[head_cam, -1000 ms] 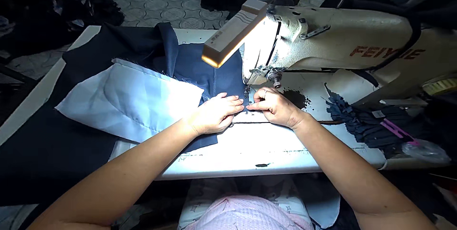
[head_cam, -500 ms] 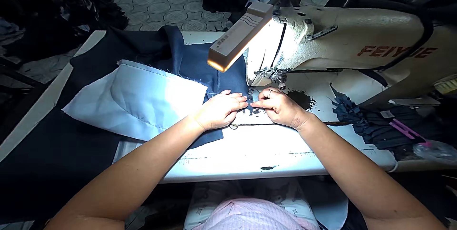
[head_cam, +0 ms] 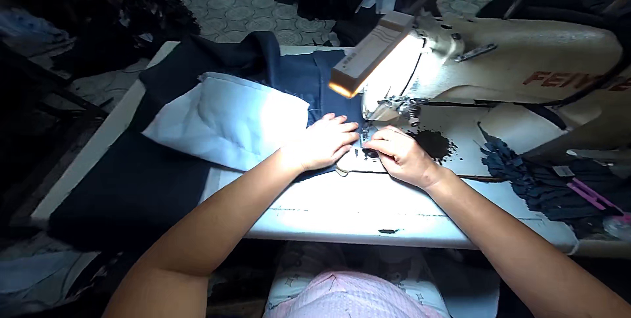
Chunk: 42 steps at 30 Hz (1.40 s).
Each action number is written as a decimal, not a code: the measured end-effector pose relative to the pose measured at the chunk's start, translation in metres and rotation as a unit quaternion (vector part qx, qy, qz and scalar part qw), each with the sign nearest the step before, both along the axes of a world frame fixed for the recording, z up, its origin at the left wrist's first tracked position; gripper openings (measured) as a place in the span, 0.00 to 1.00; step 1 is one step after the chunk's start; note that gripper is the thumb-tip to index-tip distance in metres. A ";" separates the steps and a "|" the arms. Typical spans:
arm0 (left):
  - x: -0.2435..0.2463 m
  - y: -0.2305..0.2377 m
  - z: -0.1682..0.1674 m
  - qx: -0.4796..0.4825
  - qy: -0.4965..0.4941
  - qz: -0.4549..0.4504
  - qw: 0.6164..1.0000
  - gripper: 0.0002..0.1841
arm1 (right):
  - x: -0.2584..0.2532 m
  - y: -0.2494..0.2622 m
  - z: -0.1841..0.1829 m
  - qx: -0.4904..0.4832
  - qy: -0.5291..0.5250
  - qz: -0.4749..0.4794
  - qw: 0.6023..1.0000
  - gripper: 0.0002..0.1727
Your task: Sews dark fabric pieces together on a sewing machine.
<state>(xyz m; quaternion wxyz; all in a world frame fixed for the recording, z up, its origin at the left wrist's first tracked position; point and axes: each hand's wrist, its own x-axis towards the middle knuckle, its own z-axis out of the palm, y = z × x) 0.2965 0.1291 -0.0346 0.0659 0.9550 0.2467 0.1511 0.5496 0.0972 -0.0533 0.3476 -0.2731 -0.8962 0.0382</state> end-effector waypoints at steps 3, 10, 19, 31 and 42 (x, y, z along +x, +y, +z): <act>-0.028 -0.051 0.022 0.062 -0.077 0.036 0.994 0.18 | -0.033 -0.012 0.012 -0.008 0.052 0.019 0.998 0.17; -0.163 -0.140 0.056 -0.026 -0.053 0.500 0.864 0.23 | -0.124 0.011 0.036 -0.173 0.054 -0.052 0.982 0.34; -0.220 -0.127 0.035 -0.322 -0.086 0.662 0.671 0.27 | -0.161 0.049 0.041 -0.266 -0.075 -0.152 0.949 0.28; -0.225 -0.056 0.100 0.130 -0.354 0.489 0.787 0.48 | -0.139 -0.052 0.069 0.099 0.061 -0.089 0.989 0.12; -0.138 -0.078 0.137 0.195 -0.049 0.205 0.958 0.05 | -0.099 -0.093 0.113 0.206 0.073 0.026 0.975 0.15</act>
